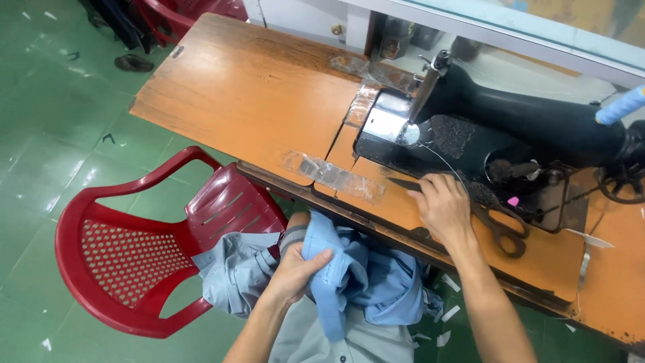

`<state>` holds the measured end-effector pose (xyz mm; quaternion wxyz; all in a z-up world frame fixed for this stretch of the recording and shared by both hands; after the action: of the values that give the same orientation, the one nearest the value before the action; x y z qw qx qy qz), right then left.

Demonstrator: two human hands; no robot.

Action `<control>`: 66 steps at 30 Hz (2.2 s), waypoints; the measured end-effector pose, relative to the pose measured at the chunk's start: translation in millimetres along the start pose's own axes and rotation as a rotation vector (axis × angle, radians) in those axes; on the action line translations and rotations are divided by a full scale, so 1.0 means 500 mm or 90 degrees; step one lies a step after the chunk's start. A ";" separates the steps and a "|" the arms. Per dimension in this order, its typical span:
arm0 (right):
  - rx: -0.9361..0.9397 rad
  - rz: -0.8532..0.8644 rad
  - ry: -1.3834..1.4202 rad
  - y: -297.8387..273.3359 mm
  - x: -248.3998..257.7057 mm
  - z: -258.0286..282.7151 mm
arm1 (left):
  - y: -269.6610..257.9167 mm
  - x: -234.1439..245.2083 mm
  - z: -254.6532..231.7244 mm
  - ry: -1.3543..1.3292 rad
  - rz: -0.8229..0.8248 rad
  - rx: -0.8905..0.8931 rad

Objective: Trimming excess threads from a light blue fabric component and folding it at a sewing workstation.

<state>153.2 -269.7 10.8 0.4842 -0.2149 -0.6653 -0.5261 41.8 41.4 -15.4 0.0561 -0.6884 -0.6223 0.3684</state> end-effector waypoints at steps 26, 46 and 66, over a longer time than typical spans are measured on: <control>-0.182 0.356 0.361 -0.192 0.125 0.249 | -0.033 -0.036 -0.051 0.108 0.039 -0.058; -0.234 0.434 0.554 -0.193 0.125 0.238 | -0.019 -0.038 -0.030 0.048 0.157 -0.055; -0.187 -0.014 0.555 -0.151 0.153 0.326 | -0.061 -0.108 -0.035 0.232 -0.017 -0.234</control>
<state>-8.5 -165.6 43.9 0.6778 -0.0332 -0.3199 -0.6612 29.4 6.1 37.0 0.0465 -0.7336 -0.6676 0.1184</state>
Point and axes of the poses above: each hand's wrist, its own y-axis towards the middle knuckle, its own x-axis out of the back of the hand, z = x × y, the point moved 3 cm from there along y, towards the middle knuckle, and after that the axes turned 2 degrees about y, right-handed, at the moved point
